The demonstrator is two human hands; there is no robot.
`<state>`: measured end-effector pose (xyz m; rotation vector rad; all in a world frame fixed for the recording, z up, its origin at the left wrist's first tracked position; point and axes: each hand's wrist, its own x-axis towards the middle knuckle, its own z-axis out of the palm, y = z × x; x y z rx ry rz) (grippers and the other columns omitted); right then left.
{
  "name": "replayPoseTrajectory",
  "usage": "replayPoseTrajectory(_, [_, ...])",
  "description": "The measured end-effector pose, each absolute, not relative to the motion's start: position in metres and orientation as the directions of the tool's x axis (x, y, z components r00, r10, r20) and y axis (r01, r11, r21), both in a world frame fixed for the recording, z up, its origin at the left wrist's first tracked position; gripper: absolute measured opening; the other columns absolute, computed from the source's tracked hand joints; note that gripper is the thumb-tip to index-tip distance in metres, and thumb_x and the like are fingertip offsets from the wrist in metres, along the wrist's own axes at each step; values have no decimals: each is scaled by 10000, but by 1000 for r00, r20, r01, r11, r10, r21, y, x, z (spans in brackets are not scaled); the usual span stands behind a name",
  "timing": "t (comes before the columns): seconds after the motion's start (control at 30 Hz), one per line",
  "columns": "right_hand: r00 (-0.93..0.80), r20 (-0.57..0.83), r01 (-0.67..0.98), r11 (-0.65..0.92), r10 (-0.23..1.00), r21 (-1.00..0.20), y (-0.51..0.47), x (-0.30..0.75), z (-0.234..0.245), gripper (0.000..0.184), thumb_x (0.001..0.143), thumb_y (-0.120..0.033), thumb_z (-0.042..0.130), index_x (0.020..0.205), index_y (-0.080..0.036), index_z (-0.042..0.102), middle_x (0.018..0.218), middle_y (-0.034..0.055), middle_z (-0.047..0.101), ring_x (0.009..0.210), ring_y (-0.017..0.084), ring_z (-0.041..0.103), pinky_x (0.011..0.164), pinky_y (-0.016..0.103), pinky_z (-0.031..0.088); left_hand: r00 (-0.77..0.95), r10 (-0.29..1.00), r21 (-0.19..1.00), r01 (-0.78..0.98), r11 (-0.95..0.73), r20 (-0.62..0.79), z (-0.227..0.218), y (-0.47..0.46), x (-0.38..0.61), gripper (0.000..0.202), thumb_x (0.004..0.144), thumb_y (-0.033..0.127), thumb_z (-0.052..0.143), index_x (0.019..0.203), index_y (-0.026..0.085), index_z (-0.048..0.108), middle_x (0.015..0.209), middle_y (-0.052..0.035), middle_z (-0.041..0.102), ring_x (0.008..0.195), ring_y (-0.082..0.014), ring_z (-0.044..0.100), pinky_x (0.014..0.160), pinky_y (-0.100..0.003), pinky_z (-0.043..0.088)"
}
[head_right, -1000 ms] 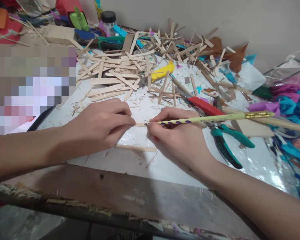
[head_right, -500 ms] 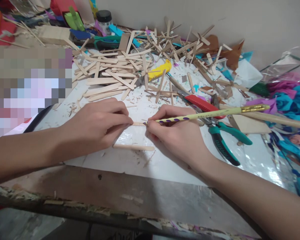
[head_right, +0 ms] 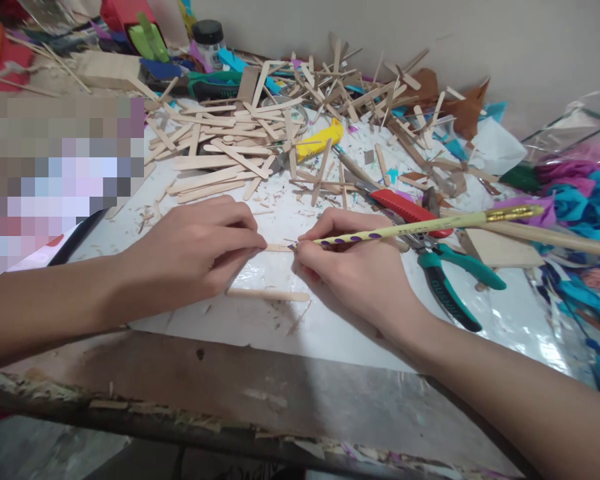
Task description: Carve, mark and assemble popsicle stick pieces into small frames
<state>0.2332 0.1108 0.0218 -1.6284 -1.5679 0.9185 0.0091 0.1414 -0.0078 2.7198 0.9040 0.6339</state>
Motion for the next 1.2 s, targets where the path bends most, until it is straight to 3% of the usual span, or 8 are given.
replayPoseTrajectory(0.2, [21,-23,516,-30,1000,-856,111,234,20,199,786,-158,802,631,-236,706,614,11,708,539,179,639,485,305,468,720,608,311,525,-792,334,-8,141,9,292,1029,160,512,884,175,765,986,-74,721,951,-214,652,817,-355,496])
replayPoseTrajectory(0.4, [16,-65,370,-66,998,-927,110,238,15,168,796,-173,811,679,-228,703,643,20,729,535,173,648,494,295,491,721,606,315,520,-794,337,-6,141,9,291,1025,149,515,878,169,765,983,-74,719,948,-212,651,810,-351,496])
replayPoseTrajectory(0.73, [45,-54,499,-69,998,-864,111,235,19,165,777,-178,811,653,-228,715,639,19,726,553,170,647,494,291,470,722,607,316,521,-793,333,-7,141,9,286,1027,144,510,917,167,773,990,-71,718,950,-208,654,813,-348,501])
replayPoseTrajectory(1.2, [48,-51,509,-69,998,-858,112,235,18,172,772,-193,817,649,-228,703,648,23,729,551,175,646,494,297,477,713,602,306,519,-798,359,-7,140,10,283,1019,138,501,910,182,759,961,-67,717,922,-203,646,789,-341,487])
